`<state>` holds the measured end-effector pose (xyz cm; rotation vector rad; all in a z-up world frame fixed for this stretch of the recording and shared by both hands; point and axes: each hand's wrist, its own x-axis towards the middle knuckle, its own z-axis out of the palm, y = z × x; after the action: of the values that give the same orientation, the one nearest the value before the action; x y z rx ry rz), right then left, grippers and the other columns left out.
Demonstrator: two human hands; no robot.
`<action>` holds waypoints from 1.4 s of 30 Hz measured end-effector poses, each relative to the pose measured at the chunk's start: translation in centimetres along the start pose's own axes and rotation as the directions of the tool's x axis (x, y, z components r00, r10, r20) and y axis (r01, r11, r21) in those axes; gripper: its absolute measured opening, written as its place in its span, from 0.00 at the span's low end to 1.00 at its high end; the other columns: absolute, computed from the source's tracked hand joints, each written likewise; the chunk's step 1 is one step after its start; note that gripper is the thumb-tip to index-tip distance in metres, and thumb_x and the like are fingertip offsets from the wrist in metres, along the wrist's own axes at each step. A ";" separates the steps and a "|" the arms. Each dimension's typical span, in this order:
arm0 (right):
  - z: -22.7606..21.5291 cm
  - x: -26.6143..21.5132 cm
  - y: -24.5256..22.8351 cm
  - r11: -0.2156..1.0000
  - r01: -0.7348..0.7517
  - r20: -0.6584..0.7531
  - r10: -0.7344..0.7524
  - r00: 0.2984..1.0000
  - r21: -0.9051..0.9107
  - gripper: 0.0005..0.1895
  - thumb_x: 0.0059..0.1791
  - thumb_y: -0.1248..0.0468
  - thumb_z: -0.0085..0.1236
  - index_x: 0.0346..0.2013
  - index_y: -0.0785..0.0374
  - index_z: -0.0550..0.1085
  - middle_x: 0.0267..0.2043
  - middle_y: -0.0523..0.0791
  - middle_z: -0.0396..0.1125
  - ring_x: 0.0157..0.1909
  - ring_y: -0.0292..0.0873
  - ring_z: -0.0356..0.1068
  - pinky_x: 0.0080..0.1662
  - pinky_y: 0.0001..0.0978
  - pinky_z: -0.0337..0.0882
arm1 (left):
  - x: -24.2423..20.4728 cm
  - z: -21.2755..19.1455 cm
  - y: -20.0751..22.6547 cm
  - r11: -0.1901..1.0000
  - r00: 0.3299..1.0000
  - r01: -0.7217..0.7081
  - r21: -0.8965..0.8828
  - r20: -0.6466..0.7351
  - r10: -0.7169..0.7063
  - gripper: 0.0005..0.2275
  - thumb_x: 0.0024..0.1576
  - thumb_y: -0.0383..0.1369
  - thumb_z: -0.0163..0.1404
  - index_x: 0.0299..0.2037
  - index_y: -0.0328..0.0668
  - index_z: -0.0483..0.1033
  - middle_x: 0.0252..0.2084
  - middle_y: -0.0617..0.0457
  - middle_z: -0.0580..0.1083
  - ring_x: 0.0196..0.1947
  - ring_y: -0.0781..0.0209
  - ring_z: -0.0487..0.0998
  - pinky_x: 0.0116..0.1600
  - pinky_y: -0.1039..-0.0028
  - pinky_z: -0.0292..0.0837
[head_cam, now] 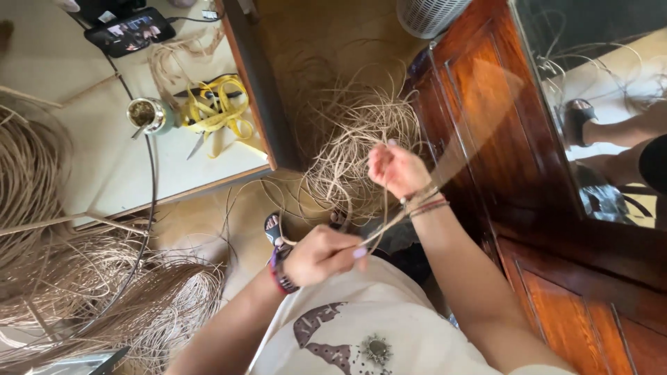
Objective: Selecting, measuring, and organizing long strands of natural fiber from a large bundle for craft work.
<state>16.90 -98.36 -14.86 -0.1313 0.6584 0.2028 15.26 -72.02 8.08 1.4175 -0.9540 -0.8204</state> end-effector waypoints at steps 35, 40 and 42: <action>13.7 -13.5 0.5 0.015 0.477 0.477 -0.021 0.879 -0.879 0.13 0.54 0.61 0.47 0.31 0.65 0.75 0.15 0.46 0.65 0.19 0.44 0.67 0.27 0.35 0.66 | 5.8 -2.2 -8.3 0.825 0.668 0.367 -0.430 -0.495 -0.556 0.18 0.66 0.41 0.45 0.56 0.35 0.73 0.52 0.30 0.75 0.51 0.34 0.78 0.54 0.49 0.75; 11.7 -12.1 3.7 -0.174 0.279 0.205 0.352 0.913 -0.944 0.19 0.56 0.58 0.50 0.22 0.60 0.75 0.17 0.41 0.74 0.24 0.37 0.72 0.37 0.31 0.74 | 9.2 -2.5 -4.3 0.783 0.815 0.199 -0.590 -0.344 -0.466 0.19 0.70 0.36 0.32 0.57 0.29 0.72 0.19 0.59 0.62 0.15 0.75 0.60 0.18 0.86 0.55; 12.5 -8.6 4.4 0.036 -0.476 -0.473 0.067 0.879 -0.879 0.04 0.51 0.72 0.56 0.38 0.73 0.74 0.33 0.47 0.71 0.30 0.35 0.67 0.33 0.20 0.69 | 8.9 -2.6 -2.9 0.956 0.875 0.281 -0.084 -0.386 -0.291 0.18 0.70 0.36 0.35 0.50 0.31 0.78 0.16 0.54 0.70 0.12 0.68 0.70 0.18 0.85 0.67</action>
<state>16.66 -92.98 0.00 -1.4789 0.7509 1.0801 21.61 -79.00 5.79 1.6480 -0.4264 -0.7165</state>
